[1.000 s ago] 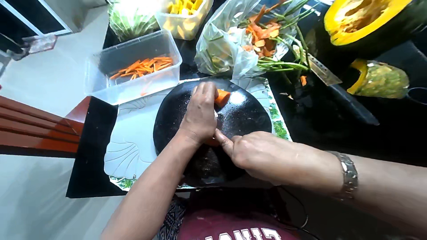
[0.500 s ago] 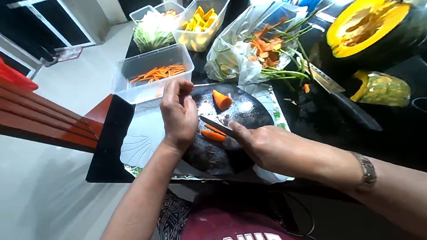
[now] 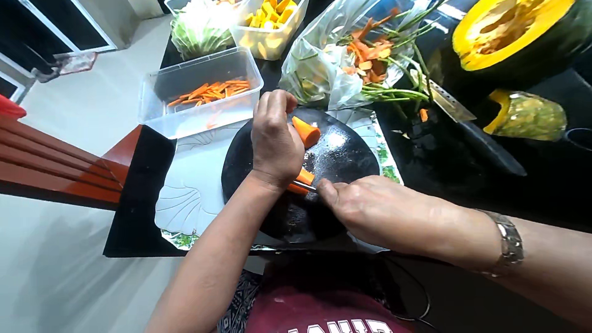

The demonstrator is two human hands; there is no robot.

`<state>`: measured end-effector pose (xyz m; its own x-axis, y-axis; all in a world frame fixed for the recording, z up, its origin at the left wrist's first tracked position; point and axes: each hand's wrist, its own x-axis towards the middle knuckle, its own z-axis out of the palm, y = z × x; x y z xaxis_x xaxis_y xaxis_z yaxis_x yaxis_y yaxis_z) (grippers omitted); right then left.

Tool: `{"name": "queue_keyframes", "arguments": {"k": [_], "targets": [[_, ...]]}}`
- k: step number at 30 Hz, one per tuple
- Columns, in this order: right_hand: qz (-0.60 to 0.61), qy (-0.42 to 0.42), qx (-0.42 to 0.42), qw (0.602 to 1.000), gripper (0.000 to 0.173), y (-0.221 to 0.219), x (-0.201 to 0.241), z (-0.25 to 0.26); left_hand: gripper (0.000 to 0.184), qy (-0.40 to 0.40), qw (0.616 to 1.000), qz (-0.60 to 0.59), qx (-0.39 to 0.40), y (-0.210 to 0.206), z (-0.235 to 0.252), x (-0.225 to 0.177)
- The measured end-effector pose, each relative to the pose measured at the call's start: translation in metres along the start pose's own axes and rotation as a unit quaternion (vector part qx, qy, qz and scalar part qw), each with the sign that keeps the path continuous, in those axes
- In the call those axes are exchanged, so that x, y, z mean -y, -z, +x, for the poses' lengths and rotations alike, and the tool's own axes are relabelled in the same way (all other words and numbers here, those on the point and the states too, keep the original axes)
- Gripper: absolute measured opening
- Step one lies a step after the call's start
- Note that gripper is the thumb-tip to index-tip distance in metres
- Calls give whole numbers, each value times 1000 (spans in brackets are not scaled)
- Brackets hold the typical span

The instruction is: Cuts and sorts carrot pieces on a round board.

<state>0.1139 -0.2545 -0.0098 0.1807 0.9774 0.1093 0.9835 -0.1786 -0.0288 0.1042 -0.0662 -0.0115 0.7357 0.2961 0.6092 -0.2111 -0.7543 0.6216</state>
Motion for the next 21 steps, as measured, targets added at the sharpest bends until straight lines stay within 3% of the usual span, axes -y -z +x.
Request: {"name": "queue_keyframes", "arguments": {"k": [6, 9, 17, 21], "targets": [[-6, -3, 46, 999, 7, 4, 3, 7, 21, 3, 994, 48, 94, -5, -3, 4], [20, -19, 124, 992, 1, 3, 4, 15, 22, 29, 989, 59, 132, -8, -10, 13], [210, -136, 213, 944, 9, 11, -14, 28, 25, -26, 999, -14, 33, 13, -19, 17], [280, -134, 177, 934, 12, 5, -24, 27, 12, -24, 988, -25, 147, 43, -55, 6]]}}
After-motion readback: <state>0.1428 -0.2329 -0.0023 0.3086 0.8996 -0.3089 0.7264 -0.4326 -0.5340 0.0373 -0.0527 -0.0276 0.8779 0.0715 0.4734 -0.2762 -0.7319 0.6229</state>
